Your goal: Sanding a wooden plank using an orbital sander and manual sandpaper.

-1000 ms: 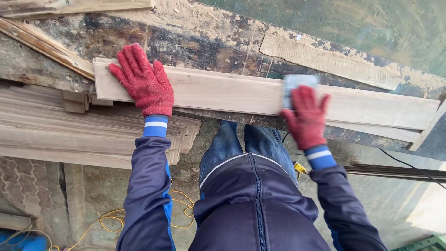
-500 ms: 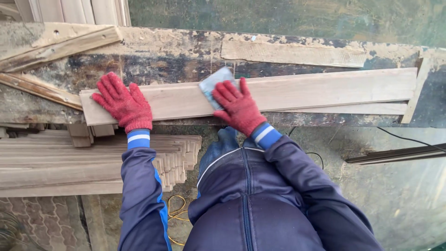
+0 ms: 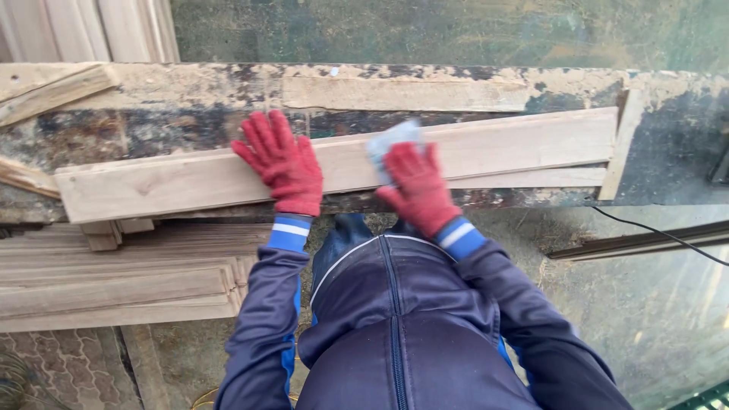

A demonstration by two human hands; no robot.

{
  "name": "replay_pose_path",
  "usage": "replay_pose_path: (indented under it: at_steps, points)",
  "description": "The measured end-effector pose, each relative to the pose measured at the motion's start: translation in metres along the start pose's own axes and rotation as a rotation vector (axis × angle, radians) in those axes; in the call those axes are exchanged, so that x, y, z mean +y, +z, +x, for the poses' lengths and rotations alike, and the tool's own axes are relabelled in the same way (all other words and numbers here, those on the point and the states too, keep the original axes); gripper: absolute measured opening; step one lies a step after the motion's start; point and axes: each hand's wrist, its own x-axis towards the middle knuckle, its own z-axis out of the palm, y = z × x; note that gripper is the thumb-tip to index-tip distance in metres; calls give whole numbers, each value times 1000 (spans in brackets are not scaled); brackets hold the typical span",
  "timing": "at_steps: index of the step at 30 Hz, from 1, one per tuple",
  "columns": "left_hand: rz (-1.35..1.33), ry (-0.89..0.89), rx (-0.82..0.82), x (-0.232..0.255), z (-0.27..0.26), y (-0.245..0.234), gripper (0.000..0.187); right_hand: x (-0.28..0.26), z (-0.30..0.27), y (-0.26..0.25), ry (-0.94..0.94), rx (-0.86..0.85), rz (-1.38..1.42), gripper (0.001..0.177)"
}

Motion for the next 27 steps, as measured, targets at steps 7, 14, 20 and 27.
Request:
replay_pose_path:
  at_steps: [7, 14, 20, 27]
  points:
    - [206, -73, -417, 73, -1, -19, 71, 119, -60, -45, 60, -9, -99, 56]
    - [191, -43, -350, 80, 0, -25, 66, 227, -128, -69, 455, 68, -252, 54]
    - [200, -61, -376, 75, -3, -16, 66, 121, -73, -31, 51, 10, -54, 53]
    - [152, -84, -418, 85, 4, -31, 66, 256, -166, -96, 314, -71, -251, 52]
